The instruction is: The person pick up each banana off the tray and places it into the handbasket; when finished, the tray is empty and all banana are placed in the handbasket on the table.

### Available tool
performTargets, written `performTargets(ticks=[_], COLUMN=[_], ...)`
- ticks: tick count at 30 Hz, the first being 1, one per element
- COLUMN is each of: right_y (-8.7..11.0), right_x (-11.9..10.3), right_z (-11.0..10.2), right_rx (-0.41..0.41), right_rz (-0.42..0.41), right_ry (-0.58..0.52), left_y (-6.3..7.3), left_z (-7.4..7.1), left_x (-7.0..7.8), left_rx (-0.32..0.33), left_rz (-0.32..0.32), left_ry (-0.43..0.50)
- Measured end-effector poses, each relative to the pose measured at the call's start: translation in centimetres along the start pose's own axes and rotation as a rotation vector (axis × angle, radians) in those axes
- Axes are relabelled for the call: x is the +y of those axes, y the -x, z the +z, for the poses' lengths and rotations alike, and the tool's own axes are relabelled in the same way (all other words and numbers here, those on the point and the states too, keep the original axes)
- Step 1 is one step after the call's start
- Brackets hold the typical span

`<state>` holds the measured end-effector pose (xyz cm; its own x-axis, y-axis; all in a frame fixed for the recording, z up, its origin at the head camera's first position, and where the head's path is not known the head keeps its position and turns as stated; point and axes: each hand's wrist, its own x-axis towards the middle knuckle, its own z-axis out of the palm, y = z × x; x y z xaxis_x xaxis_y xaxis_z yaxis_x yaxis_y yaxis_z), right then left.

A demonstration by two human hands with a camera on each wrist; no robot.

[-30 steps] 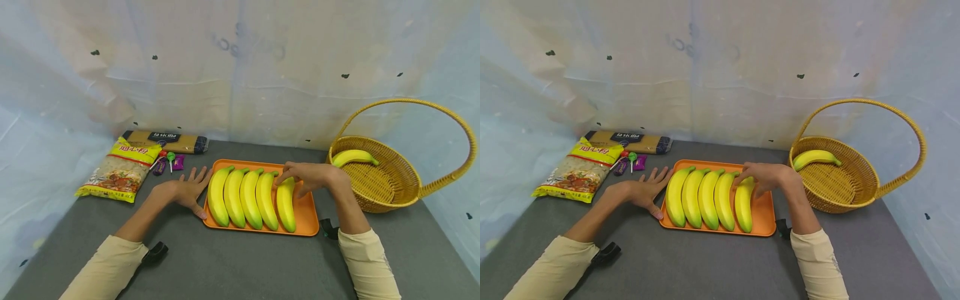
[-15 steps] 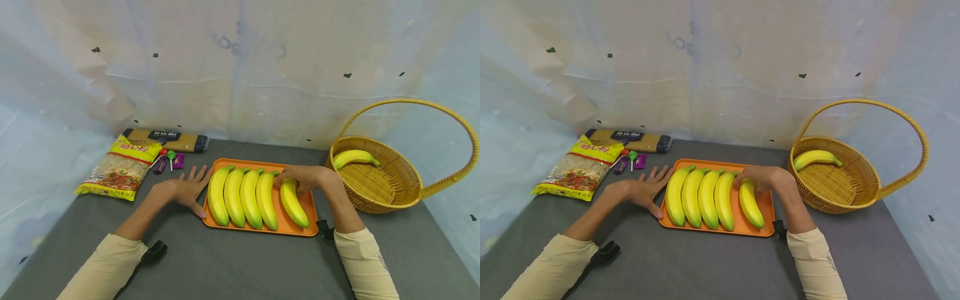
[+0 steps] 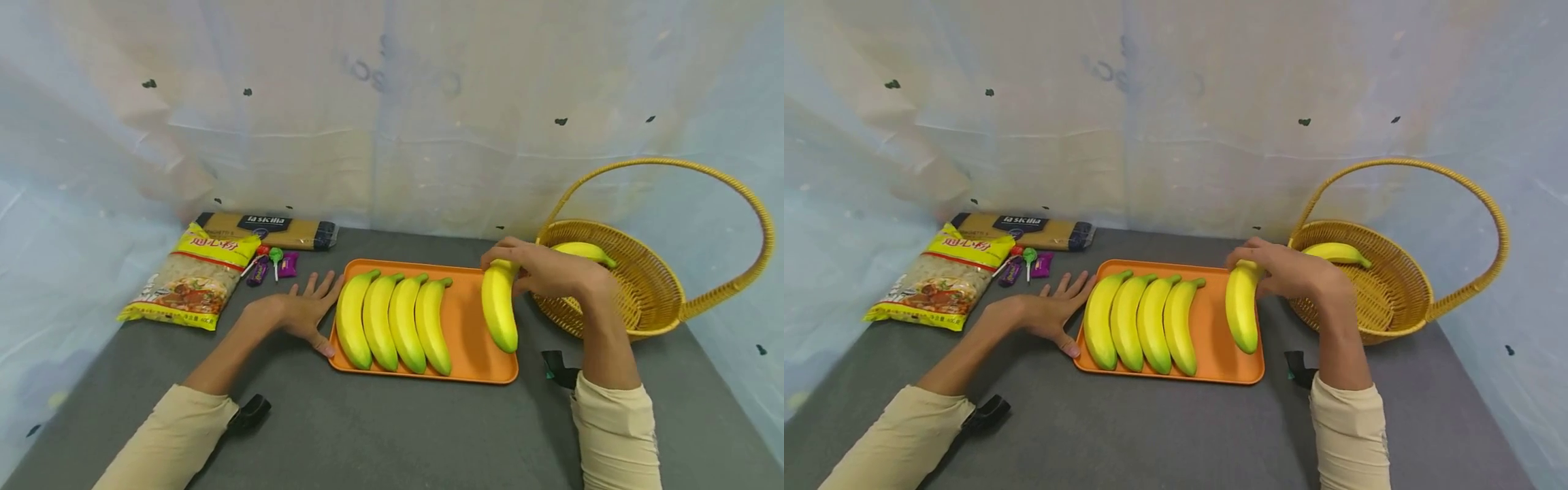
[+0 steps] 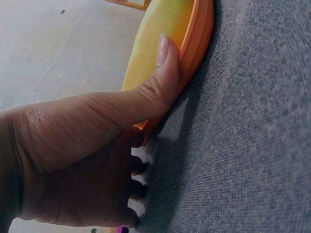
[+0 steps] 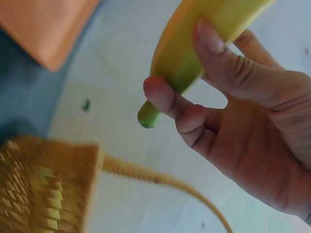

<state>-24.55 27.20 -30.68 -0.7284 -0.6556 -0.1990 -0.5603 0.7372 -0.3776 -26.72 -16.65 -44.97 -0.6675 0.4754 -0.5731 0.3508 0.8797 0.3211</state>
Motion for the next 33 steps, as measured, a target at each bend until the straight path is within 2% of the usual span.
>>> performTargets(ticks=[5, 9, 14, 17, 21, 26, 30, 33], right_y=[3.5, 5.9, 8.6, 9.7, 9.8, 8.6, 7.6, 7.3], right_x=[1.6, 4.1, 7.9, 10.1, 13.3, 16.8, 18.1, 18.2], right_z=[-1.6, -2.3, -2.4, -2.0, -0.8, 1.3, 2.4, 2.7], right_rx=[0.158, 0.229, 0.216, 0.206, 0.209, 0.195, 0.190, 0.198], right_rz=[0.046, 0.162, 0.389, 0.477, 0.479, 0.487, 0.544, 0.586], right_ry=[0.041, 0.084, 0.017, 0.007, 0.045, 0.077, 0.062, 0.021], left_y=[0.2, 0.1, -0.1, -0.4, -0.6, -0.5, -0.3, -0.2], left_z=[-0.3, -0.3, -0.1, 0.0, 0.1, 0.2, 0.1, 0.2], left_x=[0.0, 0.0, -0.2, -0.3, -0.5, -0.3, -0.2, -0.4], left_rx=[-0.010, -0.004, -0.009, -0.010, -0.005, -0.009, 0.006, 0.005], left_rz=[-0.003, -0.019, -0.023, -0.026, -0.019, 0.000, 0.002, -0.006], left_ry=[0.004, -0.006, -0.011, -0.013, -0.013, -0.006, -0.011, -0.013])
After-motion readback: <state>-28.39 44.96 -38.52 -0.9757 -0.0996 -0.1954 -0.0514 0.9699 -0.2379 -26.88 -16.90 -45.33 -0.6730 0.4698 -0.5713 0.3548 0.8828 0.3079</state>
